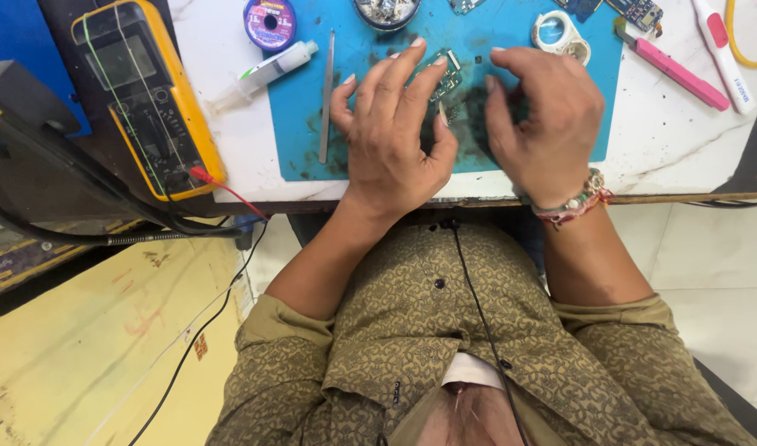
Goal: The person uses a soldering iron and tweezers to remove and replace small components on a mobile phone circuit board, applying solder and flux to the connections.
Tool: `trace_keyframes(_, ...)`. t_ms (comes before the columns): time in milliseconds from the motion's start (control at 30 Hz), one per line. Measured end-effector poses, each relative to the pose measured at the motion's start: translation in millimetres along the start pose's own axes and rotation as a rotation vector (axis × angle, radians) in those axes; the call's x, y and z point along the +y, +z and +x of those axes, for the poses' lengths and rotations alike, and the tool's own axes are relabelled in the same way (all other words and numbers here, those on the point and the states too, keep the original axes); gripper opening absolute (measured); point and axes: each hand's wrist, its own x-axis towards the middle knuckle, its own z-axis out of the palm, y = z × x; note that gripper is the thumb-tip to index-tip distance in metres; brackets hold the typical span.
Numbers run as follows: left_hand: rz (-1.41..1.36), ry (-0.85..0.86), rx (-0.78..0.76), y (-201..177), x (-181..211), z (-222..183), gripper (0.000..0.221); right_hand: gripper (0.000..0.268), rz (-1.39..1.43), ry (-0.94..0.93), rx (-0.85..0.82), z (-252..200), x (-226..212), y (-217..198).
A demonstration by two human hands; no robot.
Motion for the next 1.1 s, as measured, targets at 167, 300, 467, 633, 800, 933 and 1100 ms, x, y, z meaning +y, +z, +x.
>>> trace_keyframes(167, -0.034, 0.048, 0.021, 0.7, -1.4, -3.0, 0.052, 0.018, 0.034, -0.026, 0.028, 3.6, -3.1, 5.4)
trace_keyframes(300, -0.062, 0.083, 0.051, 0.8, -1.0, -4.9, 0.046, 0.012, 0.109, 0.038, 0.074, -7.3, -0.1, 7.1)
trace_keyframes(467, -0.088, 0.107, 0.073, -1.8, 1.1, -6.2, 0.038, 0.027, 0.175, 0.039, 0.127, -15.2, 6.9, 10.7)
trace_keyframes(633, -0.123, 0.135, 0.092, -7.1, 1.8, -8.4, 0.035, 0.040, 0.222, -0.028, 0.142, -22.4, 13.3, 11.4)
trace_keyframes(800, -0.117, 0.168, 0.129, -6.3, -1.7, -11.0, 0.030, 0.037, 0.286, -0.142, 0.087, -21.0, 13.4, 9.1)
trace_keyframes(933, 0.107, 0.032, 0.231, -32.1, -32.8, -10.5, 0.032, 0.038, 0.271, -0.137, 0.116, -19.3, 11.6, 7.9)
trace_keyframes(1100, 0.352, -0.120, 0.154, -73.7, -69.7, -15.5, 0.035, 0.036, 0.279, -0.120, 0.124, -18.9, 12.1, 8.7)
